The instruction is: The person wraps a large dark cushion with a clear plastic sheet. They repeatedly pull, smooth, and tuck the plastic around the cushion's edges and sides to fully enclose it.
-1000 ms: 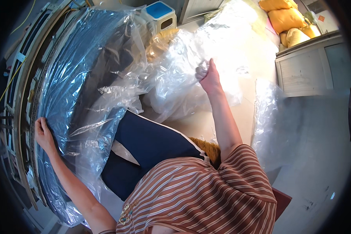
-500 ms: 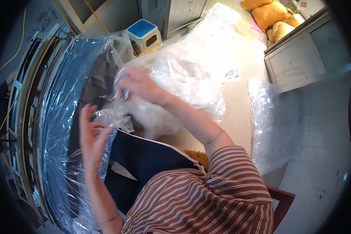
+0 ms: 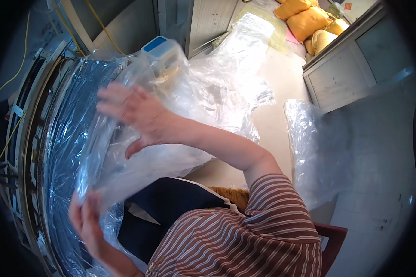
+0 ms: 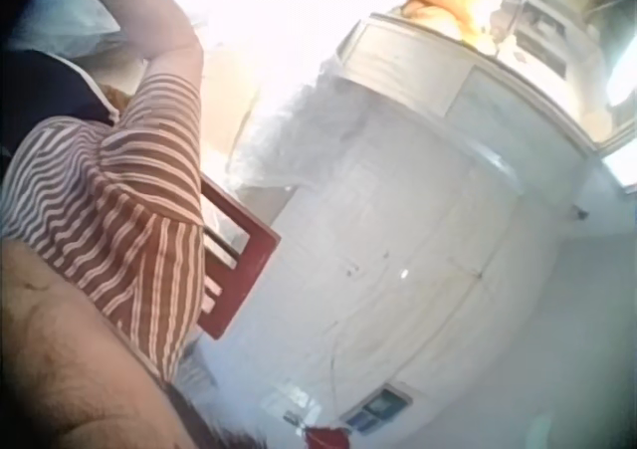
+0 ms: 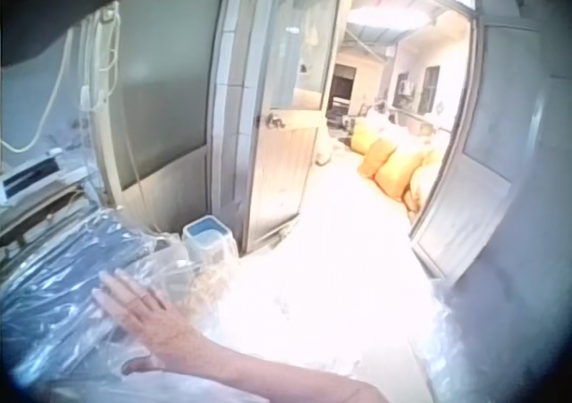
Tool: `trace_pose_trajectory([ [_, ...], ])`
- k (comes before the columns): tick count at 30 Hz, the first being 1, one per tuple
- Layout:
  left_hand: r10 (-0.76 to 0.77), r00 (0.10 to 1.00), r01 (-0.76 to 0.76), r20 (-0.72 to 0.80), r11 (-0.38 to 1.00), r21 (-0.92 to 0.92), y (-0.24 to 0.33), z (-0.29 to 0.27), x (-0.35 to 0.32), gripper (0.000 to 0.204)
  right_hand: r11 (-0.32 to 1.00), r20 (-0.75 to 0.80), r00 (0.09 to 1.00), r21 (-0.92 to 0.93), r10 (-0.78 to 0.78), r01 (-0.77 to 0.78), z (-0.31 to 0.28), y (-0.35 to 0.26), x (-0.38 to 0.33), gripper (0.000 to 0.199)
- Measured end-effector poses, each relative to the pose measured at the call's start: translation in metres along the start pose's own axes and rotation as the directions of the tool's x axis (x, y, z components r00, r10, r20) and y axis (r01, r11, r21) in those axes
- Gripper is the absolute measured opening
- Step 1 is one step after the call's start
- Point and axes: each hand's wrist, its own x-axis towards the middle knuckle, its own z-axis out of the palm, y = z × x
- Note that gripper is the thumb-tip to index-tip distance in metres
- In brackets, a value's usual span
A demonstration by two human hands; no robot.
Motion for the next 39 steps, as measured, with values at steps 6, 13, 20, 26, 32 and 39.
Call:
trace_pose_trajectory([
  [6,0.197,0.977,-0.181,0.077,0.967,-0.178,0.035,-0.052,-0.009,0.034,0.896,0.033,0.896,-0.03,0.444,-0.443,0.036,0.073,-0.01,0.027],
  [13,0.103,0.988,-0.126,0.115,0.969,0.213,-0.031,-0.056,0.045,0.022,0.846,-0.603,0.795,0.39,-0.063,0.363,-0.065,-0.039,0.123,0.011],
  [20,0.323,0.626,-0.313,-0.709,0.938,0.151,-0.006,-0.288,0.023,0.024,0.181,0.542,0.838,0.832,-0.062,-0.525,0.013,-0.17,0.075,0.063],
  [26,0.205,0.573,-0.046,-0.793,0.975,0.219,-0.075,-0.359,-0.093,0.025,-0.176,0.242,0.09,-0.364,-0.966,-0.914,0.064,-0.31,0.004,0.064],
  [32,0.121,0.611,0.209,-0.783,0.929,0.307,-0.107,-0.346,-0.224,0.026,-0.068,0.372,0.746,0.872,-0.553,-0.486,0.133,-0.308,0.109,0.045],
  [39,-0.291,0.81,0.52,-0.509,0.759,0.392,-0.117,-0.318,-0.315,0.028,0.725,0.542,0.533,0.653,-0.65,0.22,0.256,-0.291,0.123,0.06],
])
